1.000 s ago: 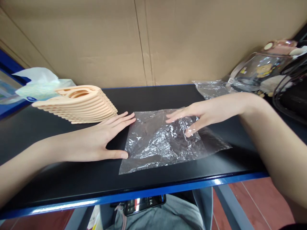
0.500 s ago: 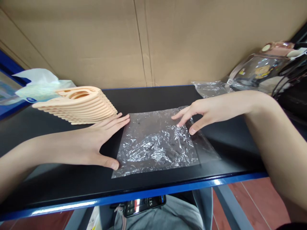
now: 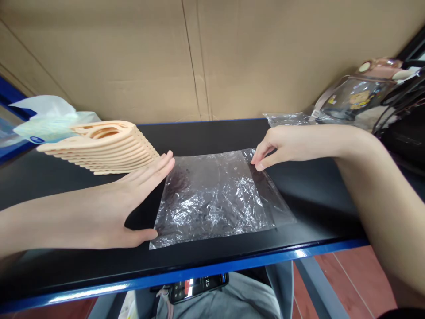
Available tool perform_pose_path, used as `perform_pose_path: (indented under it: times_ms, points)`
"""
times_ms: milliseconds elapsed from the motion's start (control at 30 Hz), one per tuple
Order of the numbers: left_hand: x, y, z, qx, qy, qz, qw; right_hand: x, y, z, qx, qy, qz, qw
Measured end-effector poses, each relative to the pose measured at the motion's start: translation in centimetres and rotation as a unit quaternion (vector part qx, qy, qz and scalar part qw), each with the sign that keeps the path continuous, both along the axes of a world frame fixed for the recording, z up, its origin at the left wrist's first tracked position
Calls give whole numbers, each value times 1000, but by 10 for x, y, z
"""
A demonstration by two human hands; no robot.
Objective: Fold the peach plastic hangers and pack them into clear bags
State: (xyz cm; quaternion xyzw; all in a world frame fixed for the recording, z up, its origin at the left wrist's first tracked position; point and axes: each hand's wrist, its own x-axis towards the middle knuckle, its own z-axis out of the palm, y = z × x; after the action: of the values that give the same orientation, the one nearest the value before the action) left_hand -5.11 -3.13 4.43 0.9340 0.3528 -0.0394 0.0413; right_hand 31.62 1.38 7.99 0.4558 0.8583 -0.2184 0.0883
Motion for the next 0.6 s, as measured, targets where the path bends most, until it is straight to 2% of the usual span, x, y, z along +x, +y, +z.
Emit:
perform_pose_path:
  times_ms: [133, 233, 300, 400, 500, 600]
  points:
    - [13, -6, 15, 64, -76, -44, 994, 0, 0, 0, -7, 4, 1, 1000]
    - [19, -1, 29, 180, -156, -77, 968, -1, -1, -1, -12, 10, -1, 1000]
    - [16, 6, 37, 254, -172, -80, 949, -1, -1, -1, -7, 12, -5, 1000]
    - [-2, 22, 45, 289, -139, -29, 947, -1, -1, -1, -4, 10, -9, 1000]
    - [-25, 42, 47, 279, -98, 52, 954, -2, -1, 0, -8, 11, -9, 1000]
    - [-44, 58, 46, 240, -29, 126, 962, -3, -3, 1, -2, 10, -9, 1000]
